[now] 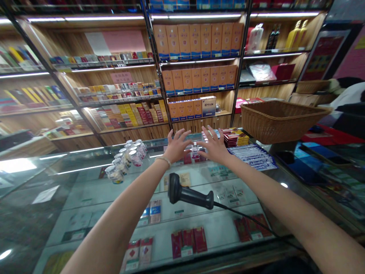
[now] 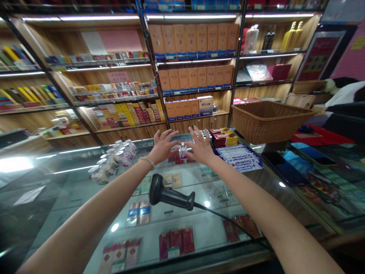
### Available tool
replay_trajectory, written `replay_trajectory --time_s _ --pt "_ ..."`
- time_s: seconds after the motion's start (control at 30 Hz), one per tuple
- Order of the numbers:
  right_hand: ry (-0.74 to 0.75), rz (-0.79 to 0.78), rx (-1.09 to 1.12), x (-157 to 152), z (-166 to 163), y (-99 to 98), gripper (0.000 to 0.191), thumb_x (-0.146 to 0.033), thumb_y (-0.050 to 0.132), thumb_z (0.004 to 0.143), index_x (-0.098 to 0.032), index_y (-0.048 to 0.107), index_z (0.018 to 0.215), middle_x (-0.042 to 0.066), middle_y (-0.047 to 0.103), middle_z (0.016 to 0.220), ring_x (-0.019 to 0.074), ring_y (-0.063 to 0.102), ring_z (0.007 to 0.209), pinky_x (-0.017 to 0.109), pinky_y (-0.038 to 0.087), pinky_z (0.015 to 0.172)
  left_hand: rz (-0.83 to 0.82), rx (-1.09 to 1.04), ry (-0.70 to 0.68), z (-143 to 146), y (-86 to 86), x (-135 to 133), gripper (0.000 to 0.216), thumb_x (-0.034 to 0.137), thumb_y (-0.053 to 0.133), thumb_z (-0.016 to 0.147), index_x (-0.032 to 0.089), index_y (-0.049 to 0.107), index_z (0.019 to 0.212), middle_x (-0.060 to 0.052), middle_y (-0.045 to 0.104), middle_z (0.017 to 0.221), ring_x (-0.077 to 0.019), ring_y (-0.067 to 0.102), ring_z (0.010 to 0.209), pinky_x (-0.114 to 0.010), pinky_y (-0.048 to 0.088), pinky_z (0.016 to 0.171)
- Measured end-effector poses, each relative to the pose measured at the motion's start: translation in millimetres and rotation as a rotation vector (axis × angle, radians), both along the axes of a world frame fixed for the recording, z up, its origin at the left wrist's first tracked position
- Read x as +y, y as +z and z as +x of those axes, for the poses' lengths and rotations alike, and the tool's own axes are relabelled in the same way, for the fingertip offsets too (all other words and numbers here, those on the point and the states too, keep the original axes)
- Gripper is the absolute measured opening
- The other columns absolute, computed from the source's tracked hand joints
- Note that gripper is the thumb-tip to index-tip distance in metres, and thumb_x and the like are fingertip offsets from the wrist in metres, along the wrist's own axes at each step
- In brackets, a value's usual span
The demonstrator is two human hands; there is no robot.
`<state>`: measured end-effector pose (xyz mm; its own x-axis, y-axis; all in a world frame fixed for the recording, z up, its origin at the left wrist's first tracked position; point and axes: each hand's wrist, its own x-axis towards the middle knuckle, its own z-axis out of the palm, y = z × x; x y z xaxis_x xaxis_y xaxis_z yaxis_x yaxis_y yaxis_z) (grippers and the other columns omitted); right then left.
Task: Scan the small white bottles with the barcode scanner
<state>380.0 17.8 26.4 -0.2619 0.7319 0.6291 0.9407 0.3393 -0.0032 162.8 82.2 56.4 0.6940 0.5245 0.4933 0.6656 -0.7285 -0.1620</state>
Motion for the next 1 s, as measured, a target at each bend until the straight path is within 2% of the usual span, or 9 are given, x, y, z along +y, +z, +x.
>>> replay_trajectory --time_s 0.17,0.43,0.57,0.77,1.0 --pt "0.012 0.01 -0.017 4 7 -0.2 0.037 -0.047 0.074 0.087 -0.034 0.074 0.122 0.006 0.027 0.171 0.0361 0.015 0.158 0.068 0.002 0.122 0.003 -0.008 -0.027 3 -3.6 6 0.03 0.028 0.077 0.082 0.036 0.074 0.111 -0.002 0.049 0.159 -0.0343 0.033 0.152 -0.065 0.003 0.125" --pt "-0.031 0.057 0.033 5 -5 -12.0 0.034 -0.024 0.075 0.083 -0.029 0.073 0.116 0.009 0.031 0.169 0.0337 0.018 0.158 0.067 0.007 0.123 0.012 0.002 -0.051 2 -11.2 8 0.03 0.025 0.073 0.083 0.033 0.071 0.112 -0.003 0.045 0.162 -0.0321 0.03 0.154 -0.063 0.005 0.126" --pt "-0.063 0.067 0.073 10 -15 -14.1 0.027 -0.021 0.072 0.084 -0.027 0.074 0.11 0.01 0.033 0.168 0.0344 0.02 0.157 0.067 0.01 0.122 0.011 0.011 -0.026 3 -13.0 10 0.027 0.028 0.072 0.085 0.032 0.071 0.111 -0.004 0.046 0.161 -0.0324 0.031 0.153 -0.063 0.008 0.125" --pt "-0.091 -0.014 0.072 20 -10 -3.3 0.025 -0.032 0.072 0.087 -0.027 0.076 0.11 0.012 0.029 0.169 0.0377 0.018 0.157 0.069 0.01 0.121 0.019 -0.011 0.011 8 -16.5 19 0.026 0.03 0.07 0.086 0.031 0.07 0.112 -0.005 0.045 0.162 -0.032 0.031 0.153 -0.063 0.012 0.124" --pt "-0.131 -0.208 0.031 39 2 10.7 0.044 -0.057 0.062 0.091 -0.032 0.073 0.126 0.009 0.019 0.173 0.0379 0.009 0.159 0.07 0.003 0.121 0.032 -0.045 0.013 17 -20.5 45 0.028 0.028 0.072 0.085 0.03 0.069 0.112 -0.006 0.048 0.16 -0.0331 0.034 0.151 -0.064 0.016 0.123"
